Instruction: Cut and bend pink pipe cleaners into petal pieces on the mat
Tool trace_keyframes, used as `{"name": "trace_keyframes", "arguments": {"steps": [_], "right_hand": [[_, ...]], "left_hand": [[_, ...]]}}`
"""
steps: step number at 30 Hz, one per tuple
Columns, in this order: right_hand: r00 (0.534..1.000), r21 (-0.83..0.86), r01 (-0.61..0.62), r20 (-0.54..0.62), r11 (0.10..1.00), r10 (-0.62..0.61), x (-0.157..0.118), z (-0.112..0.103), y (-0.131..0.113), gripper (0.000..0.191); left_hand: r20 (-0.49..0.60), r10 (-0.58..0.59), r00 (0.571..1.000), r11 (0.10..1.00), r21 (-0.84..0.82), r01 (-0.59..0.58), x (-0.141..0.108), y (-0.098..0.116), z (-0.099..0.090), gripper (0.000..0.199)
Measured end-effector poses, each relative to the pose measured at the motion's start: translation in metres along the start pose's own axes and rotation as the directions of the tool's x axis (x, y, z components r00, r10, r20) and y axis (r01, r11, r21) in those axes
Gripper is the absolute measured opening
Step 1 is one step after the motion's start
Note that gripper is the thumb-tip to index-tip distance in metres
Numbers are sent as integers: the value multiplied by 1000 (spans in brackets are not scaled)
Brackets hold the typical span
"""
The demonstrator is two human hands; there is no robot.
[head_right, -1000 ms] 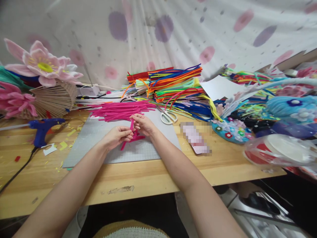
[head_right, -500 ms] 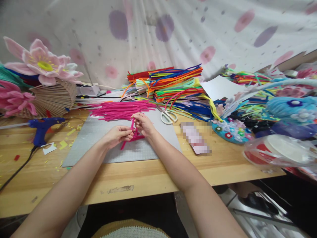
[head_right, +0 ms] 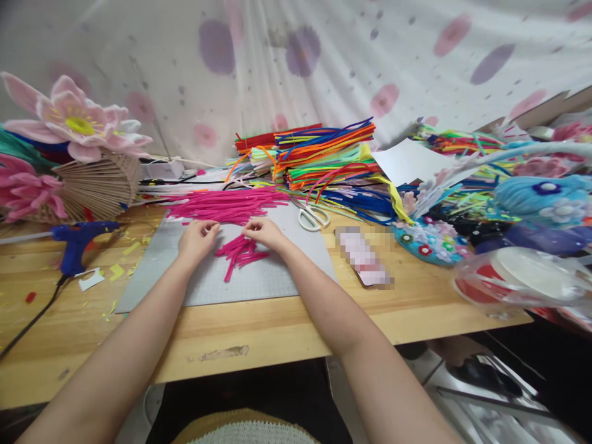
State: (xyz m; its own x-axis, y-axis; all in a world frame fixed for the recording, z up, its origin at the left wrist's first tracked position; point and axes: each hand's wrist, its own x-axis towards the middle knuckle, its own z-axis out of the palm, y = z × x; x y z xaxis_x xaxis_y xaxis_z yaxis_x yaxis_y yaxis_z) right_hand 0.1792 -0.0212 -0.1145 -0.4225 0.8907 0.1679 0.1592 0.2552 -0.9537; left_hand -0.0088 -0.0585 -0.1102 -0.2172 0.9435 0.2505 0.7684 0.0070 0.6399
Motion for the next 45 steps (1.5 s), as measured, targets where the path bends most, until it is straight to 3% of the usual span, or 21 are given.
{"name": "trace_keyframes", "arguments": {"steps": [2,5,8,12,18,26,30,34,37,41,45], "right_hand": [[1000,-144,13,-14,990,-15,-1,0,1,29],[982,-268,-29,-188,963,-22,-2,-3,4,49],[952,-322,-53,-301,945,-49,-1,-6,9,45],[936,-362,-61,-343,930,-72,-1,-8,15,34],[936,-362,-36,-338,932,-95,-1,-4,16,26],[945,-458,-45,-308,888,-111,-4,-3,15,23],[924,-607,-12,-311,795,-224,-8,-6,-1,26],[944,-779,23,-188,626,-270,-8,-7,-12,30],[966,-829,5,-140,559,-216,-6,-10,-12,22],[962,-834,6,-147,552,-231,-5,-14,-10,23],[963,-845,12,-133,534,-234,-5,-18,-10,23]], "left_hand": [[-58,76,995,983,169,-66,3,-4,2,31],[-61,165,984,952,269,-143,9,-7,5,29],[9,197,980,927,323,-190,15,-8,4,23],[67,202,977,892,400,-212,23,-9,0,22],[144,358,923,785,489,-381,29,-7,1,24],[219,412,884,690,558,-460,42,3,1,20],[232,513,826,627,555,-546,38,13,-5,23],[274,608,745,548,533,-644,27,24,-4,25],[234,642,730,555,515,-654,21,27,1,26],[185,660,728,594,466,-656,21,26,6,27],[197,698,689,586,397,-707,23,26,9,29]]}}
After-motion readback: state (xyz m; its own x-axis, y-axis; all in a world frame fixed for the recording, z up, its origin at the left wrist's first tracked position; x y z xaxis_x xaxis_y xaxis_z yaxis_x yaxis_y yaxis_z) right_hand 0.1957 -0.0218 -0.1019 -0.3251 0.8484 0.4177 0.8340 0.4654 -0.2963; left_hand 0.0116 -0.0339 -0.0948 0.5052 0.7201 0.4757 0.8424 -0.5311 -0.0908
